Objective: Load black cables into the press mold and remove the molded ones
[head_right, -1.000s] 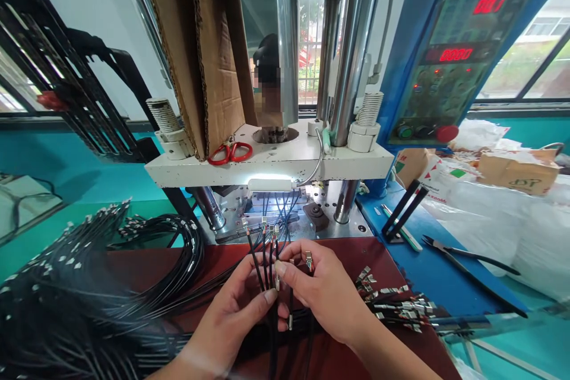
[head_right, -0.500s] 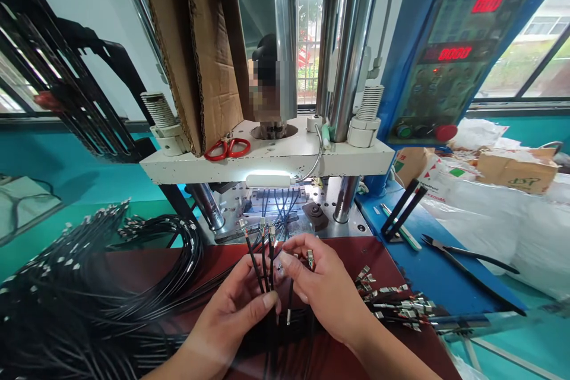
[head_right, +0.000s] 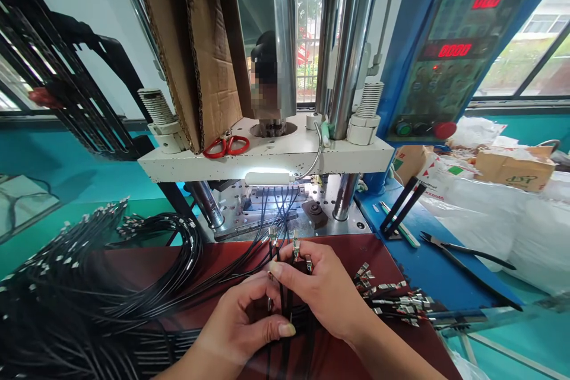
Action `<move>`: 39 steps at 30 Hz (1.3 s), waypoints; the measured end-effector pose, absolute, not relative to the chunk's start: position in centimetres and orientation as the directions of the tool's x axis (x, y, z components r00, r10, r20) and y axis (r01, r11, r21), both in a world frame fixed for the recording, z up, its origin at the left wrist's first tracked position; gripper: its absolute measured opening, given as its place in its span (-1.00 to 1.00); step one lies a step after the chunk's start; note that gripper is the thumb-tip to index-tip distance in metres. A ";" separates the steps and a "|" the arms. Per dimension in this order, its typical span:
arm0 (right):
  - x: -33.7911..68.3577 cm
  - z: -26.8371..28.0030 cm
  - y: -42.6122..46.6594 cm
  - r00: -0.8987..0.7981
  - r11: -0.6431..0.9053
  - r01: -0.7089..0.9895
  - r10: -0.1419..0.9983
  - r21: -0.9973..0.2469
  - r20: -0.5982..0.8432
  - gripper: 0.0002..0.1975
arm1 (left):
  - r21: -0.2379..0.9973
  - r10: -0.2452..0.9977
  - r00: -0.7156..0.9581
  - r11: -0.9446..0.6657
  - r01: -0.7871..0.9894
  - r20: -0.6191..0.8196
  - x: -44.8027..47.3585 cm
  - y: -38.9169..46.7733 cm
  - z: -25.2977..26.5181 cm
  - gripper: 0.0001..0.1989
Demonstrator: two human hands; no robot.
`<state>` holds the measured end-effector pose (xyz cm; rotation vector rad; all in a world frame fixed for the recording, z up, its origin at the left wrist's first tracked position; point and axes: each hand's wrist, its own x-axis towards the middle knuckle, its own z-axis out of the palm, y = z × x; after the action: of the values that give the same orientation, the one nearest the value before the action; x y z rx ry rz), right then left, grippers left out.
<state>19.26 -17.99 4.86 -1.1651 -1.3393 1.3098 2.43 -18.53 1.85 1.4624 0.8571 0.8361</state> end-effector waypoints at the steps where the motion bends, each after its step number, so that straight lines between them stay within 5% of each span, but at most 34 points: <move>1: 19.3 4.8 -18.0 -0.149 -0.031 0.015 0.988 -0.999 -0.032 -0.81 | 0.998 0.875 0.484 -0.043 0.041 0.018 2.4 -18.5 2.1 -0.72; 10: 19.2 4.8 -18.4 -0.185 -0.111 -0.174 0.980 -0.978 -0.078 -0.79 | 0.906 0.683 0.708 0.394 -0.152 -0.178 2.1 -18.5 2.6 -0.76; 19: 19.3 5.0 -18.1 -0.113 -0.093 0.021 0.989 -0.995 -0.095 -0.77 | 0.968 0.753 0.646 0.238 -0.085 -0.128 2.2 -18.4 2.6 -0.76; 26: 19.0 5.0 -17.9 -0.200 -0.100 -0.023 0.975 -0.995 -0.093 -0.78 | 0.989 0.793 0.603 0.141 -0.041 -0.088 2.1 -18.4 2.6 -0.78; 31: 19.3 4.8 -17.7 -0.030 -0.151 -0.136 0.988 -0.979 -0.149 -0.73 | 0.981 0.757 0.633 0.194 0.018 -0.161 2.0 -18.8 2.4 -0.73; 39: 18.9 4.8 -17.8 -0.138 -0.220 -0.164 0.970 -0.961 -0.199 -0.69 | 0.980 0.752 0.640 0.201 0.006 -0.158 2.3 -19.2 2.7 -0.73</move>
<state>18.86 -17.76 4.79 -1.1647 -1.0518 1.5340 2.26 -19.24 2.65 1.2764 0.7352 0.5923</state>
